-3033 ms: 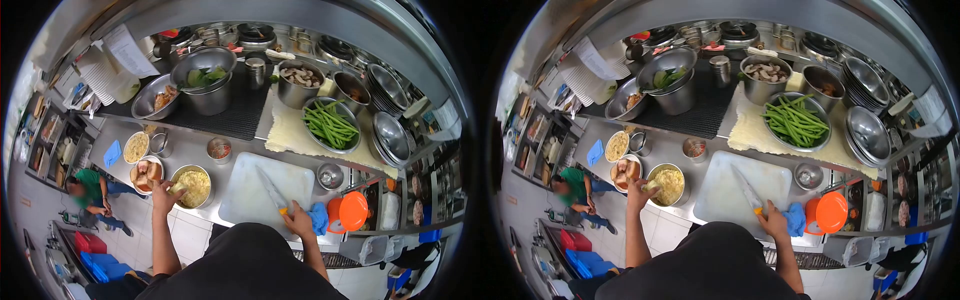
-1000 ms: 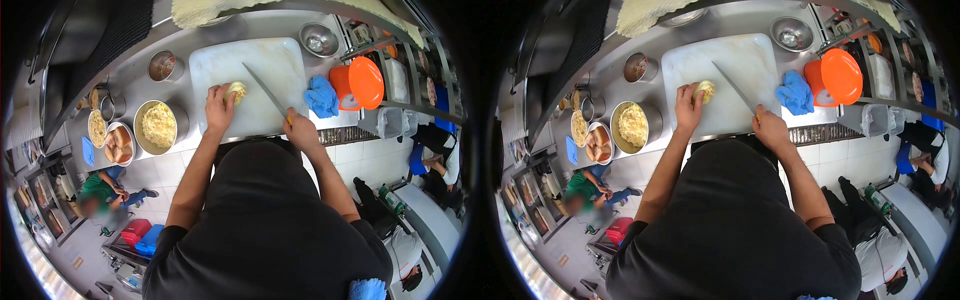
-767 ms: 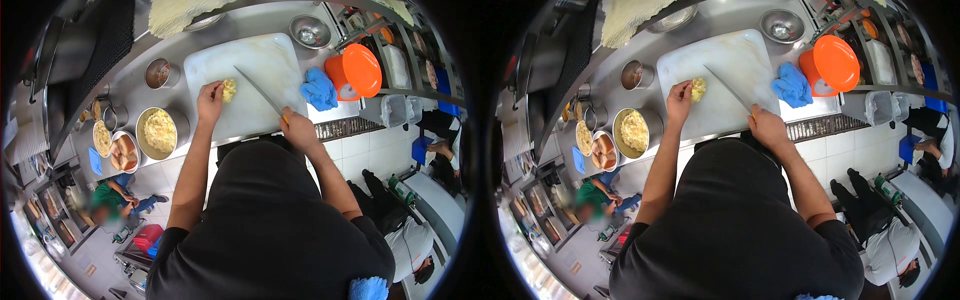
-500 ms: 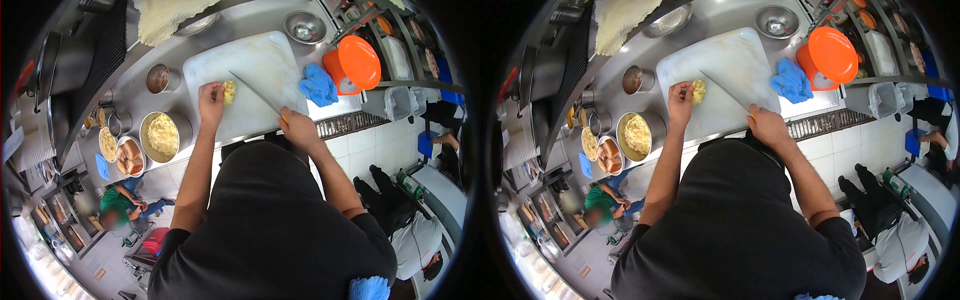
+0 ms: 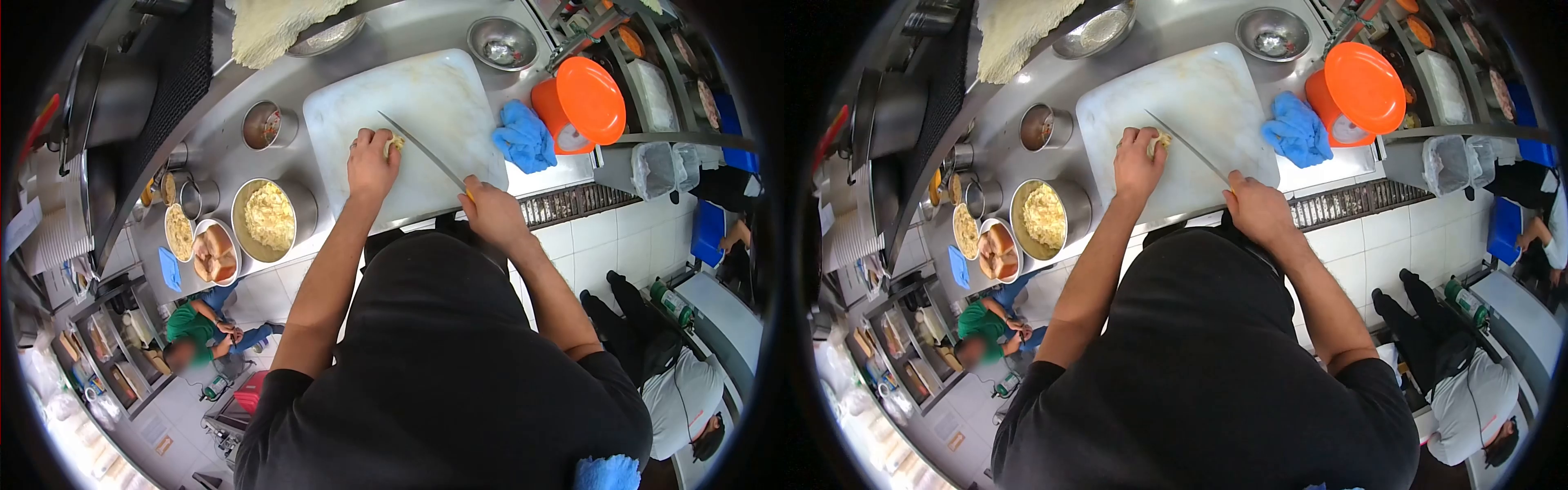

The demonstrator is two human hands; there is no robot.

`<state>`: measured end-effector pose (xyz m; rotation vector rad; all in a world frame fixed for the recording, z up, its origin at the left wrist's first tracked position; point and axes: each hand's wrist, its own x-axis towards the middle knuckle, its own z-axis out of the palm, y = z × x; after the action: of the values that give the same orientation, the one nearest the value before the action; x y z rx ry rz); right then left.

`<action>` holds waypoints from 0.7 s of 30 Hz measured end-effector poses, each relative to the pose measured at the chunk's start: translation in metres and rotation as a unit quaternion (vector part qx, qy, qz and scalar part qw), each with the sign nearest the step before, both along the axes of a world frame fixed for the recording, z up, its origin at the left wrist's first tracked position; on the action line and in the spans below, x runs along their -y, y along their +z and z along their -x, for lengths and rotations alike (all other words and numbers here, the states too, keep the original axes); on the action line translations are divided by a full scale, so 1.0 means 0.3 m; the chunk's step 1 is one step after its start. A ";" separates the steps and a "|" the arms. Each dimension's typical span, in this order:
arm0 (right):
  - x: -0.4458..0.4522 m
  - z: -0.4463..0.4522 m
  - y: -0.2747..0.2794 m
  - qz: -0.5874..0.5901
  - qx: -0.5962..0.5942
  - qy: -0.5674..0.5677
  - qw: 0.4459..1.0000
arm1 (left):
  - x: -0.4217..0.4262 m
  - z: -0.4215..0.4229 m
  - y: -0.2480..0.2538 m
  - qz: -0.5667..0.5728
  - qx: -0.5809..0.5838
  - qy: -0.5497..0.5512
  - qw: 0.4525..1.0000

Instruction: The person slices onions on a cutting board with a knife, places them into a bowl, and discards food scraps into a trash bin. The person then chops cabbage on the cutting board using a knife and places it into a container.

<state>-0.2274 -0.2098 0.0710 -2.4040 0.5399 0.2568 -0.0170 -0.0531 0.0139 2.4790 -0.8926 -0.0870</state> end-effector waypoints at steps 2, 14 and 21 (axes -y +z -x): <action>-0.007 0.010 0.007 -0.004 0.025 -0.003 1.000 | 0.008 -0.008 0.002 -0.010 -0.007 0.000 1.000; -0.045 0.053 0.011 0.034 -0.034 0.024 0.999 | 0.001 -0.032 -0.057 -0.005 0.017 -0.021 1.000; -0.078 -0.013 -0.112 -0.002 -0.019 0.024 1.000 | -0.014 -0.027 -0.110 0.080 0.073 -0.028 0.994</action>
<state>-0.2236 -0.1865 0.0375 -2.4136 0.4992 0.3240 -0.0090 -0.0490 -0.0190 2.3336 -0.9901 0.1448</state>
